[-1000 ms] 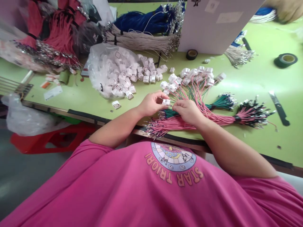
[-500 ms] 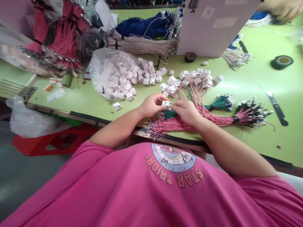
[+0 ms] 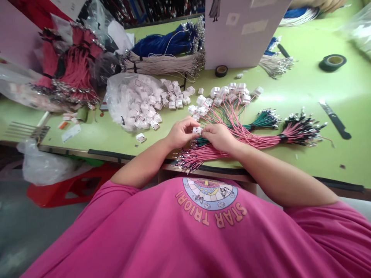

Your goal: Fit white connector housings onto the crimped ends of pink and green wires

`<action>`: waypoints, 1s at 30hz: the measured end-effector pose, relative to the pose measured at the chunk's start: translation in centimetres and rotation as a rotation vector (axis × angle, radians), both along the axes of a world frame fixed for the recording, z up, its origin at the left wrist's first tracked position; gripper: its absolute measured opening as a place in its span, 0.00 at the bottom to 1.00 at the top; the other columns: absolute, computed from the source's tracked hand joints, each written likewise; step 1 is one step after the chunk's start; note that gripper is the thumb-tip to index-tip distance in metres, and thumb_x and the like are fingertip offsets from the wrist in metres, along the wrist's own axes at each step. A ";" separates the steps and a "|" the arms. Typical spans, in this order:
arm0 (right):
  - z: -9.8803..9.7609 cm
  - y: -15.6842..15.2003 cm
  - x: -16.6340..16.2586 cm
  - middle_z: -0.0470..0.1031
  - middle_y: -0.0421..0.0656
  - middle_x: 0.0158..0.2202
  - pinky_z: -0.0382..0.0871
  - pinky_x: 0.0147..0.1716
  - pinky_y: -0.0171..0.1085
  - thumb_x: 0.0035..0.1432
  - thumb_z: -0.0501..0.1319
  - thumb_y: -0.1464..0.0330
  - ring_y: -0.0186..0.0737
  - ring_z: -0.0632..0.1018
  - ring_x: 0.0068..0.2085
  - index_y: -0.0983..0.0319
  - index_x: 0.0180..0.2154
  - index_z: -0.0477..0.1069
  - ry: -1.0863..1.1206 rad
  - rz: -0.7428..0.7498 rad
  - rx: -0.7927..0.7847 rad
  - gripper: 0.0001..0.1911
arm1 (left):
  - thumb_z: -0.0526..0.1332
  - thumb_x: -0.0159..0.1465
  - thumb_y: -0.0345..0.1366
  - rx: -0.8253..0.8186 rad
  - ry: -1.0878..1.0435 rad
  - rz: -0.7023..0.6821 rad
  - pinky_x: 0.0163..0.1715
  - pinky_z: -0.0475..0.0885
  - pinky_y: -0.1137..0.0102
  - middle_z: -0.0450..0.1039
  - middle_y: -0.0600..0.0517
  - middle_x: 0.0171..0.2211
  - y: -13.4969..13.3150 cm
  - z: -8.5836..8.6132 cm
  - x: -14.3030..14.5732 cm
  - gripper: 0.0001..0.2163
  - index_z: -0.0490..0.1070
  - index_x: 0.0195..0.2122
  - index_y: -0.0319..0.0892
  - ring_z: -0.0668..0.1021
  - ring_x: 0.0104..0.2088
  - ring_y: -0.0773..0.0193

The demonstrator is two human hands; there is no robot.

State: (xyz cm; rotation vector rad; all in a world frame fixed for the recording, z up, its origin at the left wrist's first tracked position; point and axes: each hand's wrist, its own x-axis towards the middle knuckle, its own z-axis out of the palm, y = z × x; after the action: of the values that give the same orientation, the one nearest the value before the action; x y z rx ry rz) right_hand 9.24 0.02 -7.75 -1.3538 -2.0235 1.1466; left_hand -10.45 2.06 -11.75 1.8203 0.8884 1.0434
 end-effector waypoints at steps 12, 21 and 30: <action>0.5 -1.0 0.6 0.77 0.54 0.49 0.65 0.43 0.41 0.68 0.46 0.74 0.48 0.74 0.48 0.65 0.46 0.74 -0.540 0.198 0.652 0.19 | 0.66 0.60 0.29 0.068 0.436 0.275 0.41 0.75 0.68 0.72 0.48 0.45 4.1 3.0 0.7 0.11 0.72 0.43 0.41 0.76 0.39 0.65; -0.4 1.7 1.2 0.81 0.48 0.45 0.65 0.39 0.40 0.67 0.51 0.65 0.47 0.79 0.43 0.61 0.38 0.76 -0.597 0.415 0.268 0.16 | 0.69 0.57 0.31 0.082 0.541 0.081 0.49 0.74 0.63 0.69 0.44 0.53 11.0 2.5 2.2 0.18 0.75 0.50 0.43 0.77 0.45 0.60; -1.2 1.8 1.2 0.81 0.49 0.43 0.63 0.38 0.39 0.66 0.52 0.66 0.46 0.79 0.42 0.61 0.37 0.77 -0.558 0.397 0.298 0.15 | 0.60 0.61 0.56 -0.033 0.944 0.546 0.60 0.63 0.51 0.69 0.40 0.57 21.8 5.1 -5.6 0.28 0.73 0.58 0.46 0.71 0.58 0.46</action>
State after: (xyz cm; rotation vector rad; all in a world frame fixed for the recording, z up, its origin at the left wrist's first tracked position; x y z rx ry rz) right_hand 10.47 1.83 -8.99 -1.2415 -2.8260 0.5959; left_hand -16.09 23.83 -6.67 2.0925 2.0237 0.3918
